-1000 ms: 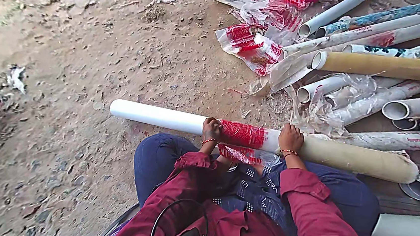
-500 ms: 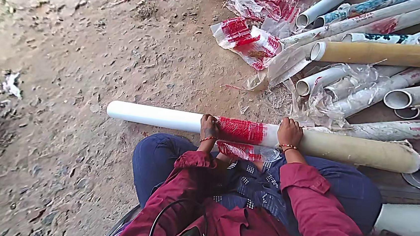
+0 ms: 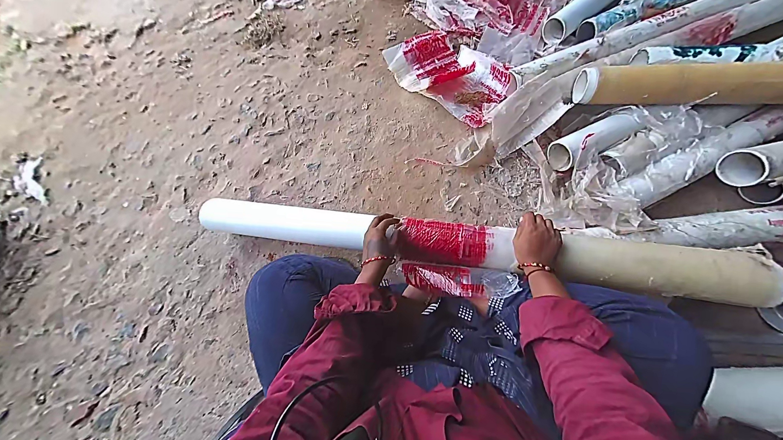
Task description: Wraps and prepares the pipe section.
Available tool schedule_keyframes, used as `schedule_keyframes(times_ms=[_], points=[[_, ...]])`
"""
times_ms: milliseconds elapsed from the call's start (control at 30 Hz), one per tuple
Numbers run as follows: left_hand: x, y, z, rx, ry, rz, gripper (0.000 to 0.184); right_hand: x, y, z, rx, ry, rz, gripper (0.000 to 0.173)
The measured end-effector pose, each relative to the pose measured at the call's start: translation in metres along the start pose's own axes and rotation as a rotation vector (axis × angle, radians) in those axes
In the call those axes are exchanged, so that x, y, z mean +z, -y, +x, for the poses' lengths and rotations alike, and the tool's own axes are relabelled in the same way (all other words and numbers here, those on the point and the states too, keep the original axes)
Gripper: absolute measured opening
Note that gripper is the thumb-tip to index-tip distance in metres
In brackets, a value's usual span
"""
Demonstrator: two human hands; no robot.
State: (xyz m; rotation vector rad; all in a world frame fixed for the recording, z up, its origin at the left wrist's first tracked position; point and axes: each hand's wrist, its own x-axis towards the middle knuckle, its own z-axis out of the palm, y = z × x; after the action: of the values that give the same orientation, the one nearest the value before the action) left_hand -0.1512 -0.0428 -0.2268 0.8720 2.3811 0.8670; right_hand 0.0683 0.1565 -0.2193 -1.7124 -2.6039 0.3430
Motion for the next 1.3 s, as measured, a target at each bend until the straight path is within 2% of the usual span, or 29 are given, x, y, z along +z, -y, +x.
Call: schedule_keyframes(times_ms=[100,200,333,500,567,633,667,700,733,800,833,867,967,1100,1233,1300], points=[[0.011,0.000,-0.004,0.087,-0.010,0.042,0.023,0.003,-0.002,0.001,-0.015,-0.010,0.020,0.030],[0.012,-0.009,-0.013,0.102,-0.011,0.092,0.025,0.003,-0.004,0.002,-0.016,-0.017,0.034,0.030],[0.015,-0.011,-0.038,0.243,-0.064,0.090,0.025,0.002,-0.005,0.004,-0.007,-0.033,0.064,0.030],[0.001,-0.011,-0.054,0.378,0.007,0.109,0.025,0.005,-0.006,0.004,-0.005,-0.050,0.086,0.031],[0.001,-0.006,-0.050,0.450,-0.085,0.102,0.024,0.006,-0.007,0.004,-0.011,-0.062,0.085,0.029],[0.002,-0.004,-0.035,0.585,-0.333,0.000,0.021,0.007,-0.008,0.006,-0.006,-0.050,0.072,0.030],[0.000,-0.008,-0.025,0.612,-0.385,-0.036,0.025,0.009,-0.008,0.006,-0.008,-0.054,0.069,0.030],[-0.002,-0.014,-0.018,0.588,-0.342,-0.036,0.032,0.010,-0.008,0.006,-0.010,-0.052,0.069,0.030],[-0.002,-0.020,-0.013,0.518,-0.214,0.001,0.045,0.010,-0.008,0.005,-0.012,-0.053,0.072,0.029],[0.004,-0.033,0.001,0.326,0.171,0.198,0.074,0.008,-0.006,0.005,-0.019,-0.059,0.077,0.029],[0.011,-0.037,0.008,0.253,0.338,0.310,0.074,0.006,-0.005,0.005,-0.014,-0.051,0.080,0.030],[0.018,-0.039,0.012,0.218,0.435,0.391,0.063,0.005,-0.005,0.005,-0.010,-0.045,0.082,0.030],[0.029,-0.038,0.005,0.255,0.438,0.459,0.046,0.004,-0.008,0.005,-0.018,-0.051,0.098,0.030],[0.024,-0.040,-0.027,0.295,0.407,0.439,0.044,0.007,-0.010,0.003,-0.022,-0.077,0.114,0.030],[0.017,-0.045,-0.066,0.280,0.516,0.450,0.050,0.007,-0.010,0.004,-0.012,-0.088,0.104,0.030],[0.014,-0.042,-0.077,0.329,0.523,0.453,0.054,0.005,-0.008,0.007,0.020,-0.079,0.105,0.030]])
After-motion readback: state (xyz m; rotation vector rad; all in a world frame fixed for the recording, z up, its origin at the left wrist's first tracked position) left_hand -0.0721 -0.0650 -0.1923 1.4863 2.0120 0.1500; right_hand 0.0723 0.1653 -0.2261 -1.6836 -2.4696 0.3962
